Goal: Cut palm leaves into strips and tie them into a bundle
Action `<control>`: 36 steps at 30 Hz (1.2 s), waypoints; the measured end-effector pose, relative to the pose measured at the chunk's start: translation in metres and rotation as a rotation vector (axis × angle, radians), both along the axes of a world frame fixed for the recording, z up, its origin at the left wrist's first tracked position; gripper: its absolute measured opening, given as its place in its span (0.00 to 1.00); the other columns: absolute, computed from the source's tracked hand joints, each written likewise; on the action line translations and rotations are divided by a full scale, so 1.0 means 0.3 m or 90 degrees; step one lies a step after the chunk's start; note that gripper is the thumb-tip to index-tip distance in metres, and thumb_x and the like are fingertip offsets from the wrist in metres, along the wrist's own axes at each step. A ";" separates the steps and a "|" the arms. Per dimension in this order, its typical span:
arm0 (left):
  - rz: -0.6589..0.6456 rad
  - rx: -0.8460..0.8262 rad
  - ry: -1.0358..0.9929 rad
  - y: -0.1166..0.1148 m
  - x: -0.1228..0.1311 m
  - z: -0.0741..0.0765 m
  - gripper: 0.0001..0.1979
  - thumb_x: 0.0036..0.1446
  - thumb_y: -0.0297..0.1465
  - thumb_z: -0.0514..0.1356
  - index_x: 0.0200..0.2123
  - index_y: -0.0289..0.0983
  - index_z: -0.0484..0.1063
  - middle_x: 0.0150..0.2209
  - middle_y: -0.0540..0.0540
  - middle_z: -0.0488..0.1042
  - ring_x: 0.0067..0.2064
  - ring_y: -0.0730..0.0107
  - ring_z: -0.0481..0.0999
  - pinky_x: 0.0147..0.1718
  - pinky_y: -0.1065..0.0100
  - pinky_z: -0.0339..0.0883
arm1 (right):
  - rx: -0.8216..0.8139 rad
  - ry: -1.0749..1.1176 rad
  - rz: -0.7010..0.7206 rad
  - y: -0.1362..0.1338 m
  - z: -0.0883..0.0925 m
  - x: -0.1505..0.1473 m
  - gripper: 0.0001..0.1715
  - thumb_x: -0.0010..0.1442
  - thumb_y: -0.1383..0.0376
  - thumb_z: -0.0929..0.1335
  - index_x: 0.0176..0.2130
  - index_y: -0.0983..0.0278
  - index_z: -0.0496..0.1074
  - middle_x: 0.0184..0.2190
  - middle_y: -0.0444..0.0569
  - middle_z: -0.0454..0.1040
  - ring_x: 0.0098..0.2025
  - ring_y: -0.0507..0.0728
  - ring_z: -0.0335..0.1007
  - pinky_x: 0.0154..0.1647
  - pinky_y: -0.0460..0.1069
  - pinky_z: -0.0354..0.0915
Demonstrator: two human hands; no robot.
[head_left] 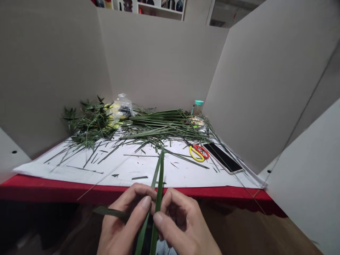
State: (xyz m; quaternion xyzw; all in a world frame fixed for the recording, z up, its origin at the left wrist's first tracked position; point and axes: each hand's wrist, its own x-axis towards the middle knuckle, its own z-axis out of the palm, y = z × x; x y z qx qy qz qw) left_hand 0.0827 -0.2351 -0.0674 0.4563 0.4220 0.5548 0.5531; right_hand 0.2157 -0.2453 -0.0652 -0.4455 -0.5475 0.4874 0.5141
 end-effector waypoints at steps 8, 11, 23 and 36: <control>-0.003 0.113 0.128 0.019 -0.003 0.042 0.07 0.58 0.37 0.62 0.32 0.41 0.75 0.27 0.50 0.72 0.29 0.70 0.71 0.28 0.76 0.68 | 0.001 -0.177 0.055 -0.030 -0.040 0.028 0.10 0.46 0.75 0.67 0.24 0.61 0.62 0.23 0.40 0.64 0.26 0.50 0.61 0.24 0.42 0.58; -0.030 0.140 0.125 0.024 -0.008 0.048 0.05 0.59 0.35 0.62 0.32 0.41 0.74 0.26 0.51 0.70 0.27 0.72 0.69 0.25 0.77 0.66 | -0.014 -0.196 0.119 -0.027 -0.029 0.044 0.10 0.46 0.75 0.66 0.25 0.61 0.62 0.24 0.40 0.63 0.26 0.50 0.61 0.24 0.42 0.58; -0.029 0.189 0.206 0.017 -0.006 0.050 0.07 0.61 0.33 0.60 0.30 0.41 0.74 0.27 0.50 0.71 0.29 0.72 0.71 0.28 0.76 0.66 | 0.018 -0.089 0.031 -0.013 0.075 0.066 0.03 0.54 0.66 0.68 0.29 0.61 0.67 0.22 0.40 0.65 0.23 0.50 0.60 0.23 0.44 0.58; -0.022 0.277 0.305 0.012 0.011 0.070 0.07 0.62 0.31 0.57 0.31 0.42 0.72 0.28 0.52 0.74 0.29 0.72 0.74 0.29 0.76 0.69 | 0.233 -0.165 -0.106 0.010 0.094 0.055 0.06 0.60 0.69 0.65 0.30 0.62 0.68 0.24 0.39 0.66 0.21 0.48 0.59 0.22 0.45 0.58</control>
